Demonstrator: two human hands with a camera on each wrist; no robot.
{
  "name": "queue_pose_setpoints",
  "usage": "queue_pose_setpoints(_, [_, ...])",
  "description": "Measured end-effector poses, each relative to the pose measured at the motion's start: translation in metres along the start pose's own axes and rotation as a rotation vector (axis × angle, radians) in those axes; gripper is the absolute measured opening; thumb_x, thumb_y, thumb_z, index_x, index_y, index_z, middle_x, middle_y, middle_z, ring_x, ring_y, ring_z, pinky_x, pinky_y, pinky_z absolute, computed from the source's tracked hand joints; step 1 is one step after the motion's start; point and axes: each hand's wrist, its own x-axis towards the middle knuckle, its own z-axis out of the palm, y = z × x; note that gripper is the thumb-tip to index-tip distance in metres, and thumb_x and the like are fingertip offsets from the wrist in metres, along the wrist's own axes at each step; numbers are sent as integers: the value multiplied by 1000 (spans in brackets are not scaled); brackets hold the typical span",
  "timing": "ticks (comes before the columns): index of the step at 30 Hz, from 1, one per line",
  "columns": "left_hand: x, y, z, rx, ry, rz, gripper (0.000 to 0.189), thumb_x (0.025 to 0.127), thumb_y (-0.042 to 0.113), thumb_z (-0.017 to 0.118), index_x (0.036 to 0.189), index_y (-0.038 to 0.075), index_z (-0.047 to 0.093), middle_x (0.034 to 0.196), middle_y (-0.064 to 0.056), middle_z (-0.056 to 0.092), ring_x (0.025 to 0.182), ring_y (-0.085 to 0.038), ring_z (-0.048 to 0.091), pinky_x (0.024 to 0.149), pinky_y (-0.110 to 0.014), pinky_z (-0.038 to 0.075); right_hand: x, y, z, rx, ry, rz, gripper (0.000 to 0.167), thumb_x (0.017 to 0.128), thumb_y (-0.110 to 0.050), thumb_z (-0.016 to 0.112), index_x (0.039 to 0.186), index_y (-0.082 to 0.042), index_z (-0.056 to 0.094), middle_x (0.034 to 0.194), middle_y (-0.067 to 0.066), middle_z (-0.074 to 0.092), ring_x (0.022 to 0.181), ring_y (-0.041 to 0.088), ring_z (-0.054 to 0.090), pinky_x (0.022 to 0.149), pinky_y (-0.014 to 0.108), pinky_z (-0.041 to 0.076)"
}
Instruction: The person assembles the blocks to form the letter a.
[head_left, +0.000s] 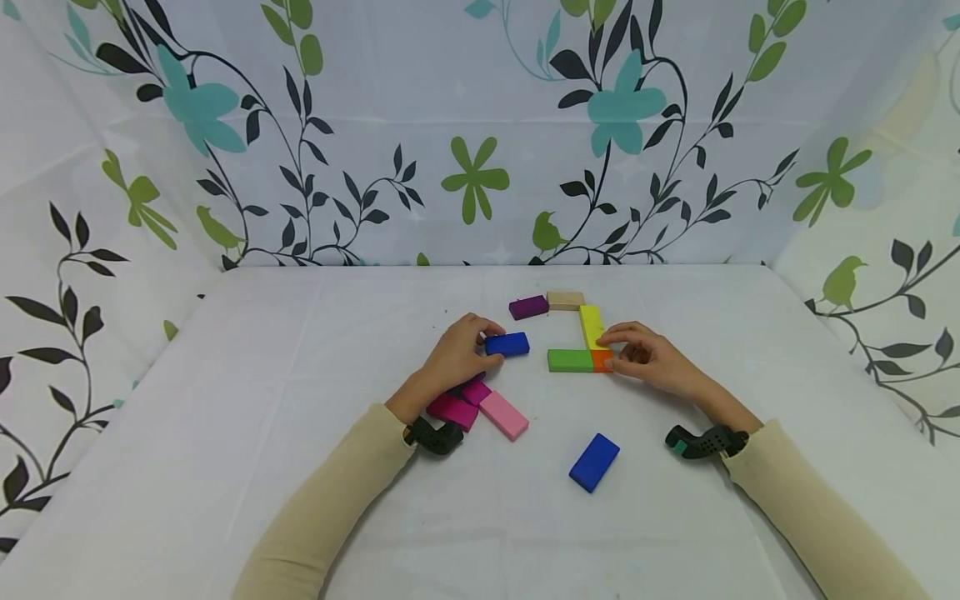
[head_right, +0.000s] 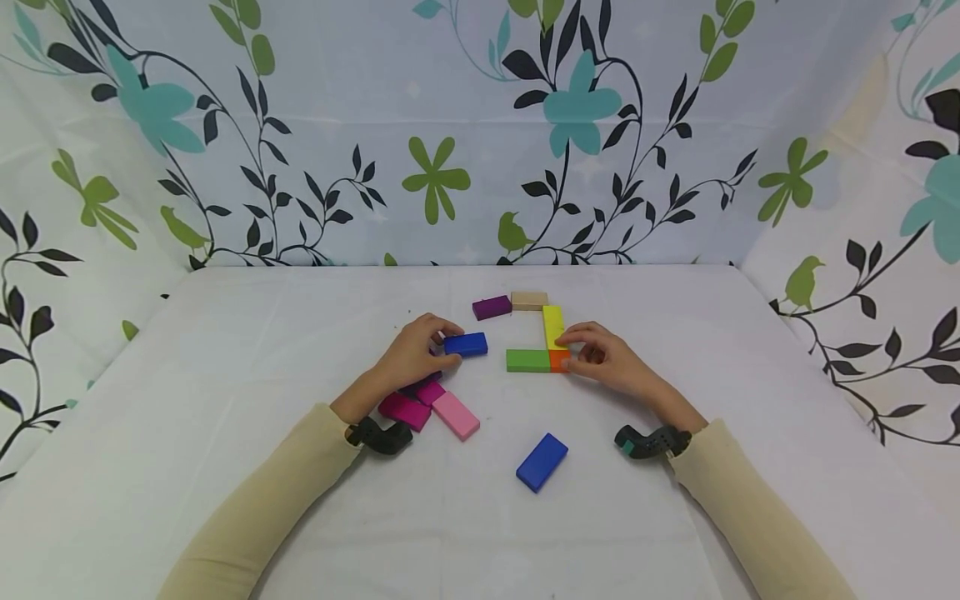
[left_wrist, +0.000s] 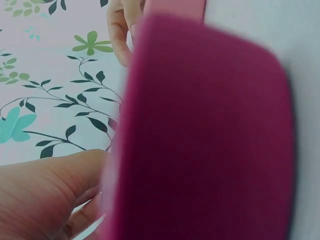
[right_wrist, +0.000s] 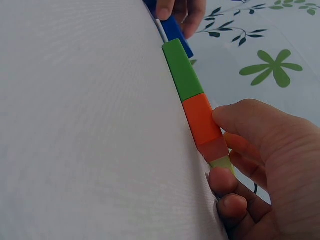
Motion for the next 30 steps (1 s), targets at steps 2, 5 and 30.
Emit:
queue_pose_setpoints(2, [0,2,1,0,-1,-3,39,85,14,74,122,3,65,114,-14,60,100,-25,58,89,-38,49,0,0,0,-1,-1,3,33,90,-4,68,123,0,62,132,17,50,84,15,50,70,18,43])
queue_pose_setpoints(5, [0,4,2,0,0,-9,40,85,14,75,122,3,65,115,-13,60,102,-25,58,90,-38,50,0,1,1,5,-2,5,33,90,-4,68,123,0,62,132,17,50,83,16,50,70,18,43])
queue_pose_setpoints(30, [-1,13,6,15,-156,18,38,86,19,75,121,8,64,113,-7,60,99,-19,57,86,-30,49,0,1,0,-6,10,-37,34,89,-1,68,122,0,63,131,18,50,80,14,49,69,17,43])
